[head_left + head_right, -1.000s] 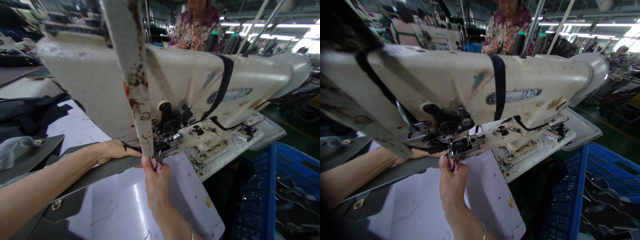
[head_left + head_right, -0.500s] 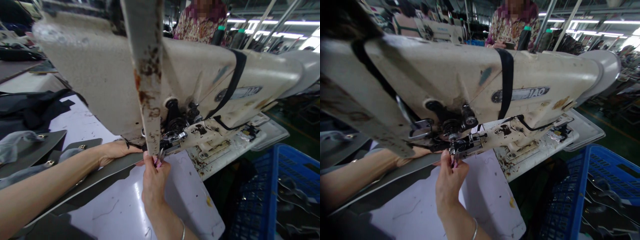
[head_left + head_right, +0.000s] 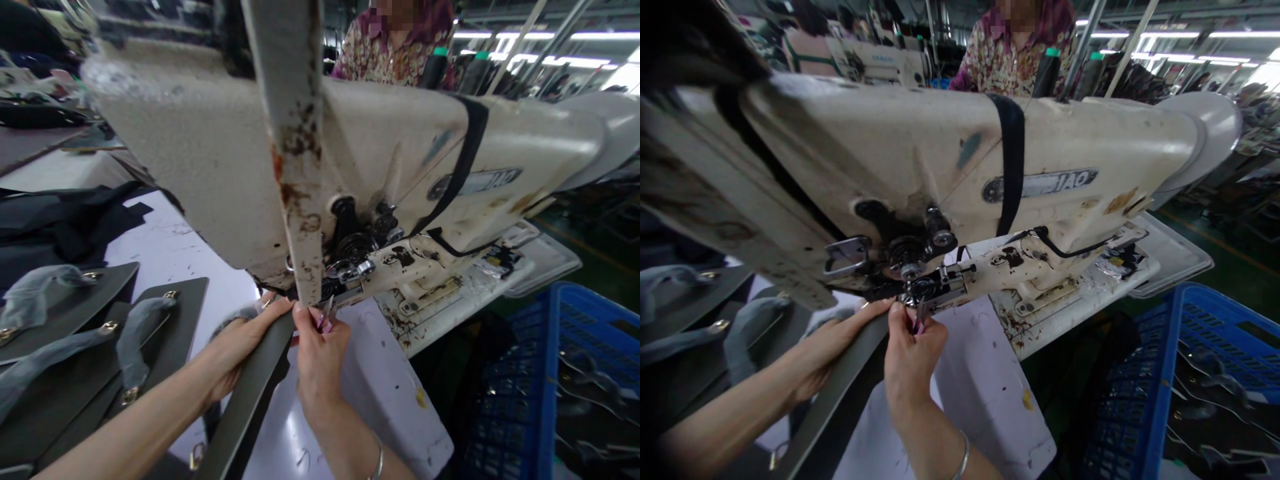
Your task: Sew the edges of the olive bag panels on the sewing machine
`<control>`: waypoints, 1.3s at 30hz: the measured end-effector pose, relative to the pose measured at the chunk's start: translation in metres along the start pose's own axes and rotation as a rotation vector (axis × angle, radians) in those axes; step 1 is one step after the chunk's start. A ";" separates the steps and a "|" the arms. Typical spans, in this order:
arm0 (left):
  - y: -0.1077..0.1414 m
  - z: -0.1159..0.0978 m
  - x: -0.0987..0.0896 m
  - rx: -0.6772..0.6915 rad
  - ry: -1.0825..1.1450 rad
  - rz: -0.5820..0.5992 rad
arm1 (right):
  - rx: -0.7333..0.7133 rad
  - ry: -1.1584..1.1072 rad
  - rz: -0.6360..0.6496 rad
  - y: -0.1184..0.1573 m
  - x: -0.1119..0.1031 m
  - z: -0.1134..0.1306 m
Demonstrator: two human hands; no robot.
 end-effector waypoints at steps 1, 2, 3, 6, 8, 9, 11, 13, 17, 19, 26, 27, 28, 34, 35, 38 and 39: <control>0.004 0.007 0.003 -0.013 -0.048 -0.002 | -0.001 -0.001 0.008 -0.001 -0.003 0.002; 0.008 0.014 0.007 0.003 -0.071 -0.002 | -0.001 0.000 0.020 -0.002 -0.005 0.004; 0.012 0.018 0.011 0.043 -0.062 0.001 | -0.004 0.002 0.037 -0.004 -0.007 0.007; 0.021 0.031 0.024 0.166 0.087 -0.015 | 0.008 0.009 0.117 -0.009 -0.012 0.015; 0.024 0.039 0.029 0.185 0.169 -0.046 | 0.029 0.008 0.176 -0.014 -0.014 0.019; 0.025 0.042 0.032 0.187 0.200 -0.053 | 0.035 0.008 0.195 -0.016 -0.016 0.021; 0.026 0.043 0.038 0.199 0.249 -0.056 | 0.047 0.011 0.225 -0.021 -0.018 0.024; 0.026 0.043 0.042 0.197 0.285 -0.065 | 0.051 0.012 0.251 -0.025 -0.019 0.025; 0.025 0.041 0.048 0.195 0.326 -0.053 | 0.021 0.034 0.295 -0.030 -0.019 0.029; 0.023 0.038 0.049 0.215 0.351 -0.053 | 0.021 0.068 0.296 -0.031 -0.019 0.029; 0.010 0.032 0.045 0.212 0.401 -0.088 | -0.017 0.120 0.302 -0.033 -0.018 0.031; 0.009 0.031 0.045 0.216 0.395 -0.089 | -0.029 0.117 0.306 -0.034 -0.018 0.032; 0.007 0.030 0.045 0.216 0.388 -0.087 | -0.037 0.117 0.305 -0.034 -0.018 0.032; 0.007 0.027 0.045 0.229 0.373 -0.078 | -0.040 0.155 0.329 -0.033 -0.020 0.030; 0.008 0.025 0.046 0.248 0.376 -0.069 | -0.040 0.180 0.344 -0.032 -0.023 0.031; 0.008 0.023 0.050 0.270 0.371 -0.020 | -0.082 0.295 0.350 -0.029 -0.044 0.041; 0.007 0.023 0.051 0.261 0.364 -0.012 | -0.116 0.332 0.316 -0.030 -0.056 0.049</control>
Point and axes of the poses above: each hand's wrist, its own y-axis away from the middle knuckle, its own x-axis out of the palm, z = x × y, the point moved 8 cm from there along -y, towards the middle knuckle, and after that the axes turned 1 degree about -z, right-handed, at the moved point
